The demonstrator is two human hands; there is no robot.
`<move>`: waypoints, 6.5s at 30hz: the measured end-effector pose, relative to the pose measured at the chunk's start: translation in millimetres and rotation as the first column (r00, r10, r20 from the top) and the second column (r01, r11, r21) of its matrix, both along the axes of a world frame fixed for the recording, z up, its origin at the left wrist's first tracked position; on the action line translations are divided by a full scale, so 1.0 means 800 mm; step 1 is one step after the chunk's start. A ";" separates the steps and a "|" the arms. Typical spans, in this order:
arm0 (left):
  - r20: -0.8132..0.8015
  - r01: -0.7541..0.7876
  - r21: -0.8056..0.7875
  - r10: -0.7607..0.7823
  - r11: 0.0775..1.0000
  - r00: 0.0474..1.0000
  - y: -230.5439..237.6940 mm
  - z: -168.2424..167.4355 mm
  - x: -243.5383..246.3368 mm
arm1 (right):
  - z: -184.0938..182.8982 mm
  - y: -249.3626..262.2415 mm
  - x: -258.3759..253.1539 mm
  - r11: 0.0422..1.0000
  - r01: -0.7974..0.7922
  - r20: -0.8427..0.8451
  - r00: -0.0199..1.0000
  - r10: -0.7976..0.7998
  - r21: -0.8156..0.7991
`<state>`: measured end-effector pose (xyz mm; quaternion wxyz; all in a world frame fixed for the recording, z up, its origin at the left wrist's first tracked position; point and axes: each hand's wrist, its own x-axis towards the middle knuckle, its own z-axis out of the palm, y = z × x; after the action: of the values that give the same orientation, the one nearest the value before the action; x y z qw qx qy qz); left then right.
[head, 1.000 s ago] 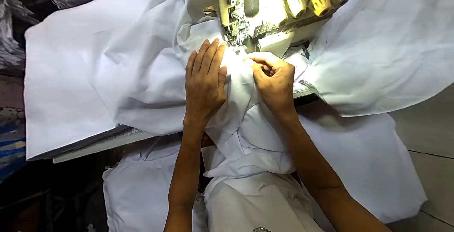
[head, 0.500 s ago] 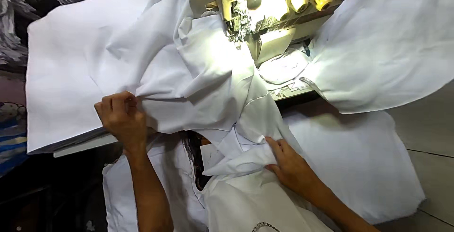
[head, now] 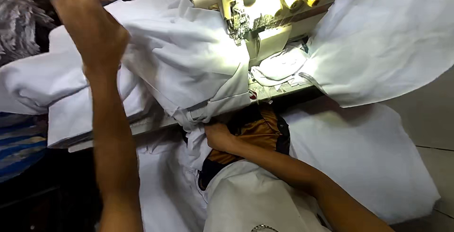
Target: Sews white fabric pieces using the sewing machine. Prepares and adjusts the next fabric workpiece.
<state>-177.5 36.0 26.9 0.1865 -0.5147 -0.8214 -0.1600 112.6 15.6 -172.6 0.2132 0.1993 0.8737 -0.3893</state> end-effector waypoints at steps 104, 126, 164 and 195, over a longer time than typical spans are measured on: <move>0.201 0.302 0.290 -0.366 0.908 0.909 -0.055 -0.062 0.303 | 0.075 0.102 0.079 0.531 0.392 -0.519 0.146 -0.842 -0.751; 0.452 -0.454 0.099 0.366 0.886 0.813 -0.162 -0.162 0.148 | 0.065 0.097 0.100 0.583 0.557 -0.551 0.249 -0.797 -0.591; 0.318 0.351 0.183 -0.393 0.918 0.863 -0.122 -0.165 0.291 | 0.061 0.090 0.104 0.450 0.182 -0.389 0.294 -0.873 -0.874; -0.183 0.315 0.217 -0.278 0.924 0.943 -0.049 -0.113 0.322 | 0.082 0.090 0.113 0.591 0.511 -0.589 0.189 -0.786 -0.624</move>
<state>80.5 -3.0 -63.5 0.2823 -0.6170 -0.6918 -0.2471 202.7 87.9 -106.9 -0.3880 0.3104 0.6200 -0.6072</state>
